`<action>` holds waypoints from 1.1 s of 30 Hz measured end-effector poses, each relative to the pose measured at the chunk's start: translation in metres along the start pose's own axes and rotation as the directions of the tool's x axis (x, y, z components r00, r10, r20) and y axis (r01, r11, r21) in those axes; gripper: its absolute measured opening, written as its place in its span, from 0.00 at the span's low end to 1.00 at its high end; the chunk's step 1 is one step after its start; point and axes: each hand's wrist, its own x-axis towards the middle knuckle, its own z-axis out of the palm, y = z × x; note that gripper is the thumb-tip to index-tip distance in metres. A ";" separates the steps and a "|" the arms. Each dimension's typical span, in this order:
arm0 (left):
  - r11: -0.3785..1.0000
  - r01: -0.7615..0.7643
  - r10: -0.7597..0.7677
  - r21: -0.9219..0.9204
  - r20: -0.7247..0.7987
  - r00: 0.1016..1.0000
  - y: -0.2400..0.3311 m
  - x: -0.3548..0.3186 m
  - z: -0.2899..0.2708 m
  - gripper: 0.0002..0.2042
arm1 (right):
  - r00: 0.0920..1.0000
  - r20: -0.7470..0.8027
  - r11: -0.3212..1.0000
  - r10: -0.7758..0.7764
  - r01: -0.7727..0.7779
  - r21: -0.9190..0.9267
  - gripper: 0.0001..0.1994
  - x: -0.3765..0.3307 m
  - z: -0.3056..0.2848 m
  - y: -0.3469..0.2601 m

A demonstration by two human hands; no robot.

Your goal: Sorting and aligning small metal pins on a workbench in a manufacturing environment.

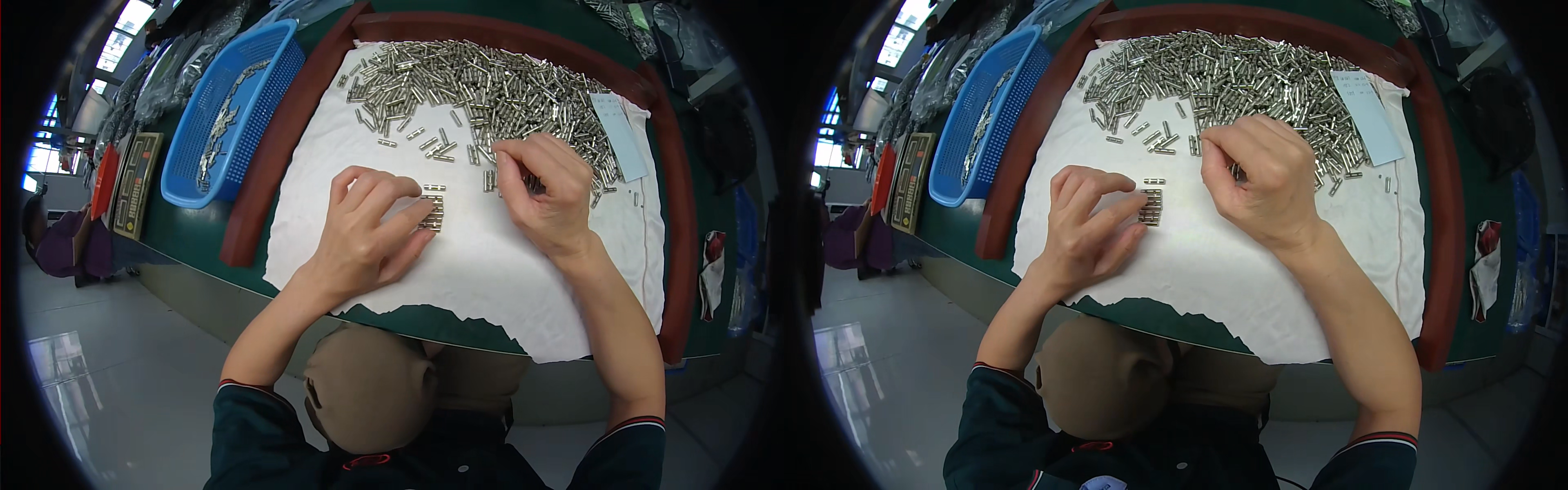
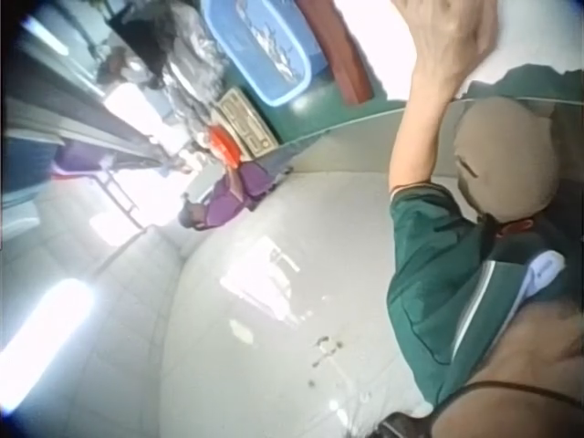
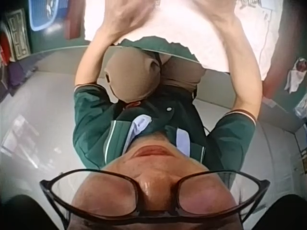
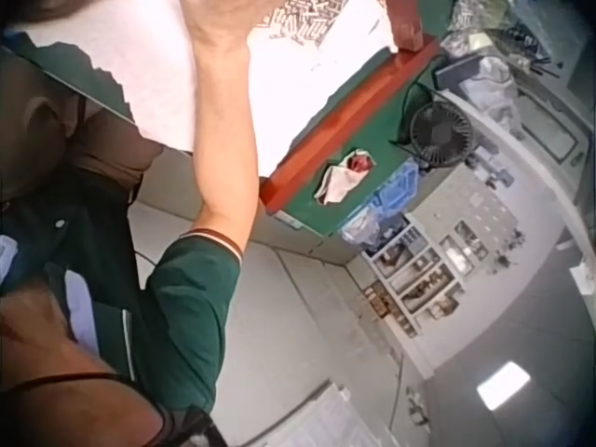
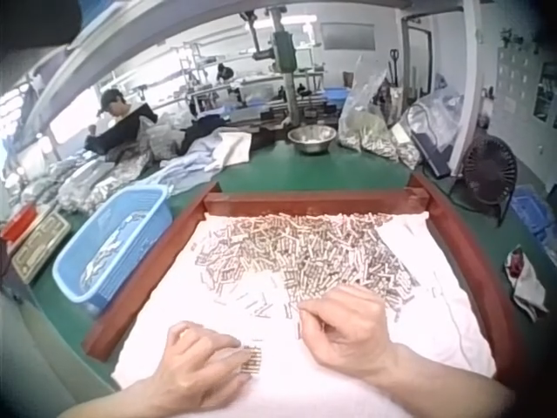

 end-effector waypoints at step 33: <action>0.981 0.151 -0.144 -0.122 0.062 0.988 -0.015 0.020 -0.001 0.14 | 1.000 -0.025 1.000 -0.004 0.003 -0.008 0.04 0.001 0.002 0.000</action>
